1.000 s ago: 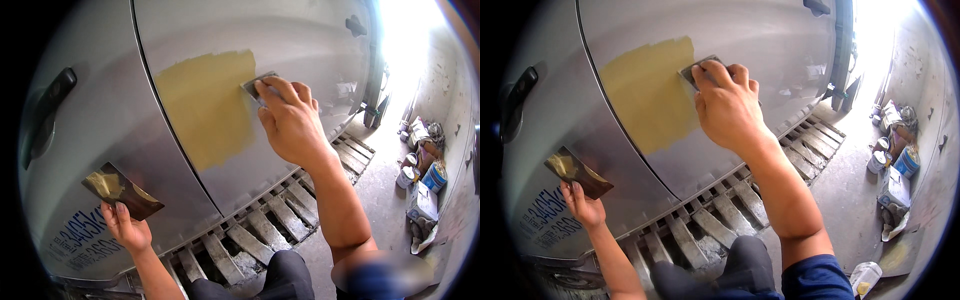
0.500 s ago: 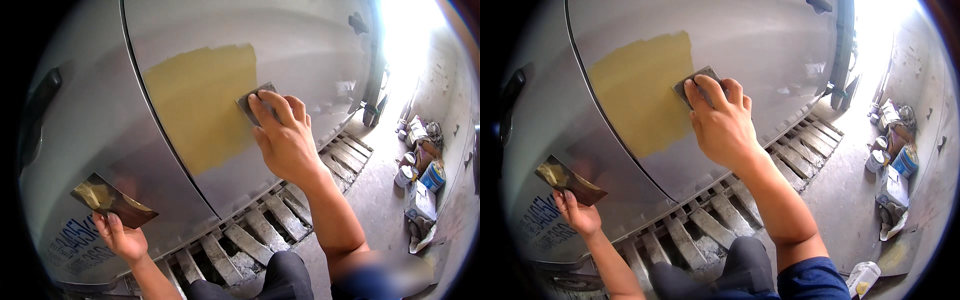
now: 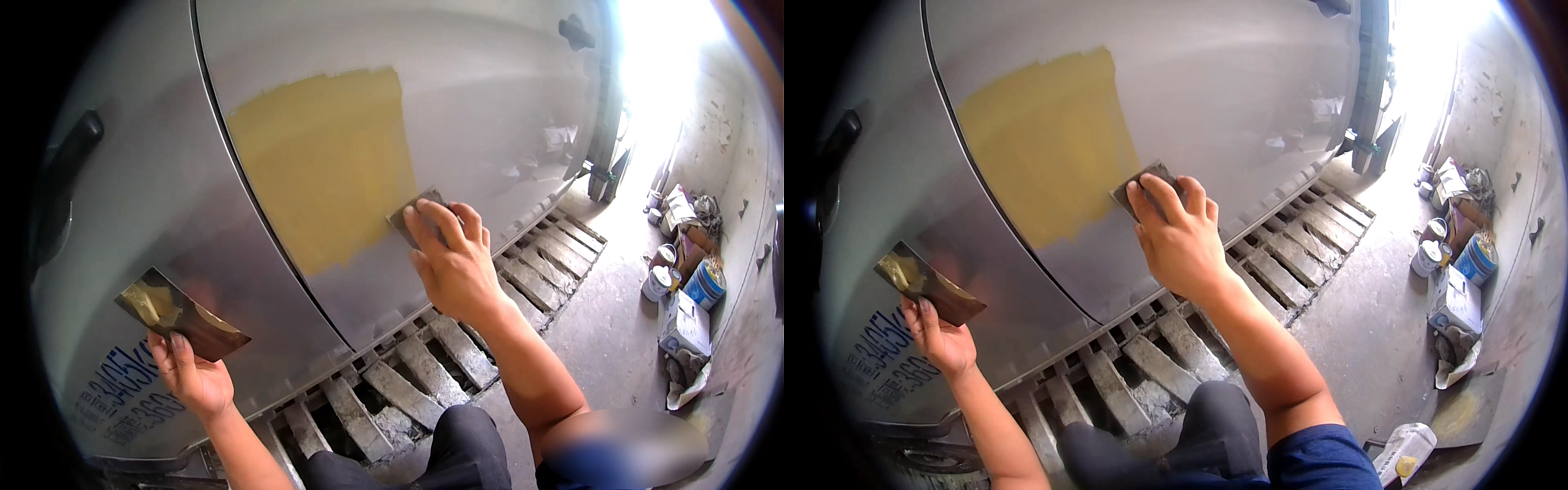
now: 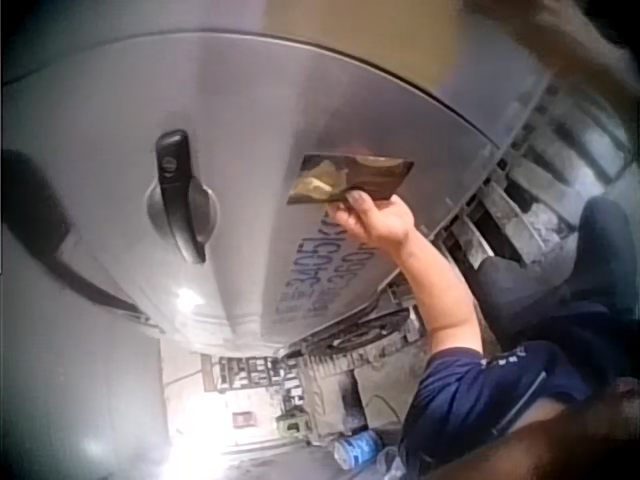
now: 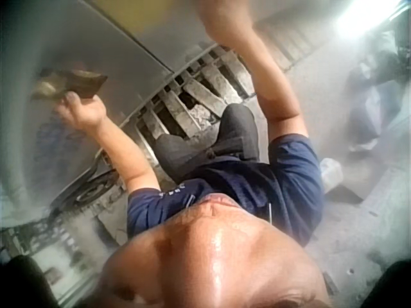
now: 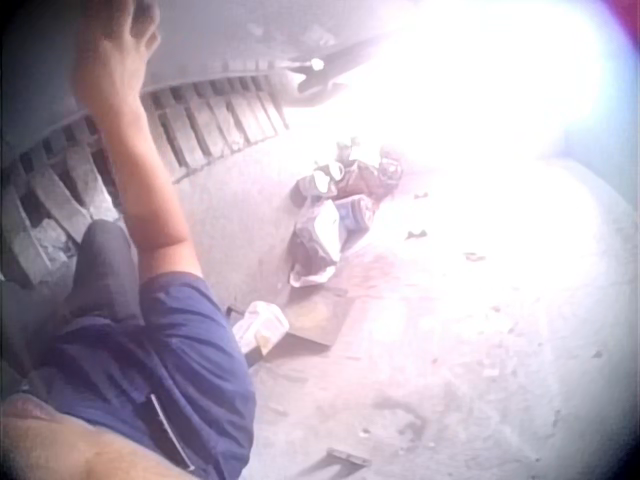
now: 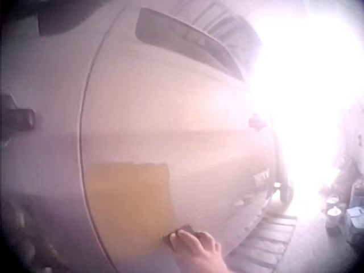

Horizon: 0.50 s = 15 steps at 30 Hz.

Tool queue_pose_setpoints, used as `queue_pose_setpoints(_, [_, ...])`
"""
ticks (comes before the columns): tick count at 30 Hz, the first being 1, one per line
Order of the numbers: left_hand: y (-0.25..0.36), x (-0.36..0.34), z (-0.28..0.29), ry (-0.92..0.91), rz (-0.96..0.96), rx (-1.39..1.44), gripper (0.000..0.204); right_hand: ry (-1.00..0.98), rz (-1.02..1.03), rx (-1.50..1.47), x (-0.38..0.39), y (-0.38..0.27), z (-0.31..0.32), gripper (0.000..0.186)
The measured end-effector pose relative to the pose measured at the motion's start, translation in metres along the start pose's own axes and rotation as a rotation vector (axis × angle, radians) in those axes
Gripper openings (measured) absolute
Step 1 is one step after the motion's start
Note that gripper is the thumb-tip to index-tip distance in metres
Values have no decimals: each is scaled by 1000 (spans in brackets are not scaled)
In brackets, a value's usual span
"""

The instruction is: The person scoops yellow body filler from a container onto a metal spreader and applies it to a damaged area on the side of a silver van. They then use a smaller metal tool to smooth and level the filler on the vehicle's surface.

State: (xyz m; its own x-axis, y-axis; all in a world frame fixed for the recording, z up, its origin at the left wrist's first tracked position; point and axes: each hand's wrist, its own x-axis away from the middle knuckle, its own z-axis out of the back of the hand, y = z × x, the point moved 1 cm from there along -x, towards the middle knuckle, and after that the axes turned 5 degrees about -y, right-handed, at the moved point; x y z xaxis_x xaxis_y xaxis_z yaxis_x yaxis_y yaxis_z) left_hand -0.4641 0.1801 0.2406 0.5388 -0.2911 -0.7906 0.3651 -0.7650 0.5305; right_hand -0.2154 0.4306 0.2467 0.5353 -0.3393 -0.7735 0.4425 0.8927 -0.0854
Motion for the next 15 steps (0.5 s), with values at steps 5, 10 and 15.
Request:
queue_pose_setpoints(5, [2, -1, -3, 2, 16, -7, 37, -66, -22, 65, -3, -1, 33, 49])
queue_pose_setpoints(10, [2, -2, -2, -46, 18, -15, 36, 118, 7, 48, -56, 6, 63, 43])
queue_pose_setpoints(15, [4, -3, -6, -47, 11, -24, 36, 119, 21, 68, -76, 5, 67, 43])
